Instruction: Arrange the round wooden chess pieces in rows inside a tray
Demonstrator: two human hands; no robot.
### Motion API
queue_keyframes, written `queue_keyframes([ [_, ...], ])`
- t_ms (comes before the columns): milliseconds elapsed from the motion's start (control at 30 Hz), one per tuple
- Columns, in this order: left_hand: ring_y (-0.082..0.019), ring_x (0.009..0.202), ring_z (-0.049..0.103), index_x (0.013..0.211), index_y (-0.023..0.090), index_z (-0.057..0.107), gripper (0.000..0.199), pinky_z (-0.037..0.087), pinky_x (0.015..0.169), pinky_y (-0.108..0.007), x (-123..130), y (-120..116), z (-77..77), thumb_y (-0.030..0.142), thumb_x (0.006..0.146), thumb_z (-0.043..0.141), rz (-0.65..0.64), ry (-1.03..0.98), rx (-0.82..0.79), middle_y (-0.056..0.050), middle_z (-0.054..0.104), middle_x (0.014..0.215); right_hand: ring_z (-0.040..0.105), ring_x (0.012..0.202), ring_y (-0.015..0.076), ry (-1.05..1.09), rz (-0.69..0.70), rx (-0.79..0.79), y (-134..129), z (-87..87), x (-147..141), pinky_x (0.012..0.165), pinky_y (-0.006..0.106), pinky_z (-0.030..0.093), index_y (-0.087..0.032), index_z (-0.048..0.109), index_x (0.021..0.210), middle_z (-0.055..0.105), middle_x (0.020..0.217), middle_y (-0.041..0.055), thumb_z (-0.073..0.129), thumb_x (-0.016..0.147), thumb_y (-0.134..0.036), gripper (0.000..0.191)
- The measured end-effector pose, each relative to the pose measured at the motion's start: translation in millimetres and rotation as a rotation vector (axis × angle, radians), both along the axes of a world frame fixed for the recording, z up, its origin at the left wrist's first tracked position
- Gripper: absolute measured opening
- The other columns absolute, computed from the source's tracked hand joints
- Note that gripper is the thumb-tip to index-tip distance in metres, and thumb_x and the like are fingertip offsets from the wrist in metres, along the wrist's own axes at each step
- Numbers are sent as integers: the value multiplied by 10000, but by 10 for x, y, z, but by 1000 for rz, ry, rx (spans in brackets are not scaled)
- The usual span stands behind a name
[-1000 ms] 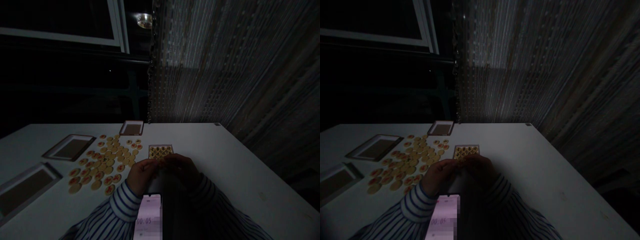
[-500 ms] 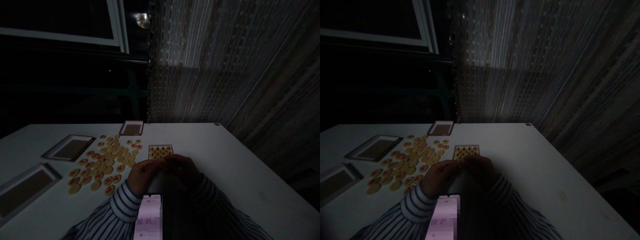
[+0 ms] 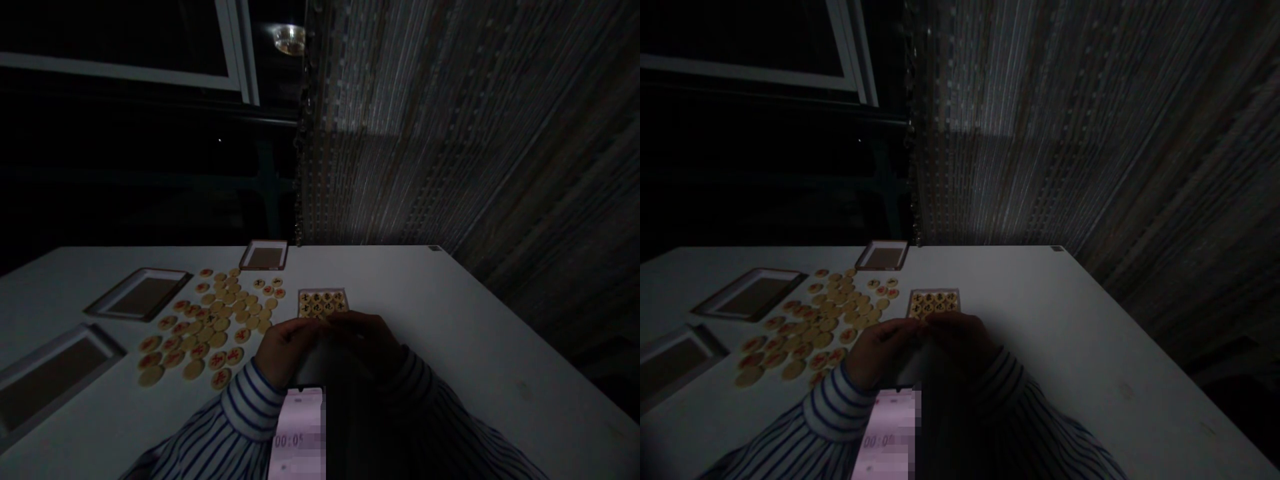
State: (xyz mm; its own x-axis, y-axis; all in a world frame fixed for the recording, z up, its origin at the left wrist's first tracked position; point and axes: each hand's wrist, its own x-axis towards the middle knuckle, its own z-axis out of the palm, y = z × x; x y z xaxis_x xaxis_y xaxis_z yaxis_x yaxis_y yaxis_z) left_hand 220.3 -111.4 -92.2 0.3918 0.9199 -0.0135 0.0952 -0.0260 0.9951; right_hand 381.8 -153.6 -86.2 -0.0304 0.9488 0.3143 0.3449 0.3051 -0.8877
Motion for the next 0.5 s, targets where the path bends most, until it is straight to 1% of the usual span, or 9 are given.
queue_keyframes([
  [100,-188,779,602,799,146,672,299,454,733,-290,-4,14,-43,394,662,578,-12,-6,14,-67,682,801,615,793,169,1,-20,5,-2,-1,-2,725,324,517,-200,660,866,670,851,46,596,694,-321,219],
  [233,-175,735,600,823,144,668,318,458,679,-273,-3,17,-83,406,679,561,-45,-25,-25,-72,679,800,617,800,185,20,-45,-4,10,-39,3,732,344,515,-189,663,854,668,868,64,606,677,-342,241],
  [400,-160,668,588,795,132,664,301,451,625,-262,11,-2,-43,386,654,585,-19,-40,-59,-68,673,735,618,792,176,33,-26,61,46,-148,39,731,340,514,-197,658,867,669,864,57,590,690,-351,244],
  [500,-159,669,585,774,139,663,278,449,622,-261,11,-4,-23,375,647,590,-22,-35,-46,-62,671,720,622,775,173,35,-26,53,52,-150,44,713,331,520,-197,656,860,672,848,54,594,688,-337,230],
])
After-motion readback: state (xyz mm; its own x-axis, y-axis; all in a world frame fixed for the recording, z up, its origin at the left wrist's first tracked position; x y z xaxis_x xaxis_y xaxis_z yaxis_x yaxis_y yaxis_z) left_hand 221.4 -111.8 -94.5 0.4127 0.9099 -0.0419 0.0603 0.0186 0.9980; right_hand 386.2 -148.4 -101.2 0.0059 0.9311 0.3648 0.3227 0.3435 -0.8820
